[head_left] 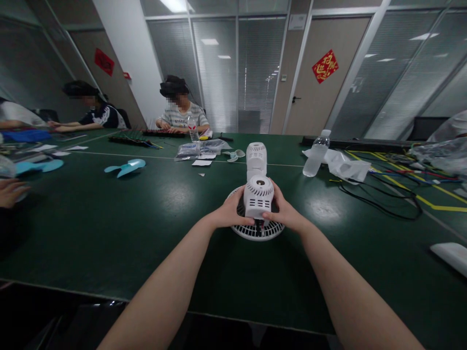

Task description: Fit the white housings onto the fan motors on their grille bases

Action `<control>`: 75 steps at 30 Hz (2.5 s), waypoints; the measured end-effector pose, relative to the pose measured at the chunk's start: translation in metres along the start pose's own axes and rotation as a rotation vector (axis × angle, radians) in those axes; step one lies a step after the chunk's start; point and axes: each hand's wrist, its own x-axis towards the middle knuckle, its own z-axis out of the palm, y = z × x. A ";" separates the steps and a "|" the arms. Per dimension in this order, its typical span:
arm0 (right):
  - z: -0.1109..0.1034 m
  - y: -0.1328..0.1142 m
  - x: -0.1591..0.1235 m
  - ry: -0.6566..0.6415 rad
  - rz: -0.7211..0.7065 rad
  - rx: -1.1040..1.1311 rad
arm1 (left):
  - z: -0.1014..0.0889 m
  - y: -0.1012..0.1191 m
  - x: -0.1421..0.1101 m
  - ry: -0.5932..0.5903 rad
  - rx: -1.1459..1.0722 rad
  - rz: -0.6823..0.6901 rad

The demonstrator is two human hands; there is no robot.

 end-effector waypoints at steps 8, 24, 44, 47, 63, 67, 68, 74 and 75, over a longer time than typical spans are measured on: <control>0.002 0.000 0.002 0.005 -0.029 0.105 | -0.002 0.000 0.000 0.047 -0.157 -0.038; 0.004 -0.003 0.003 0.035 -0.060 0.194 | 0.001 -0.006 0.005 0.059 -0.075 -0.005; 0.008 -0.009 0.001 -0.004 -0.026 0.248 | 0.000 0.001 0.000 0.064 -0.014 -0.027; 0.008 -0.008 0.001 -0.003 -0.016 0.240 | -0.001 0.002 -0.001 0.074 -0.022 -0.018; 0.009 -0.005 0.002 0.022 -0.065 0.192 | -0.002 0.001 0.000 0.054 -0.010 -0.040; 0.009 -0.002 0.002 0.030 -0.074 0.184 | -0.002 0.000 0.001 0.048 -0.021 -0.048; 0.009 -0.001 0.003 0.031 -0.076 0.179 | -0.002 -0.001 0.001 0.048 -0.028 -0.038; 0.009 0.001 0.003 0.035 -0.087 0.151 | -0.003 0.004 0.001 0.039 -0.033 0.028; 0.009 0.002 0.002 0.034 -0.088 0.152 | -0.003 0.006 0.001 0.040 -0.039 0.026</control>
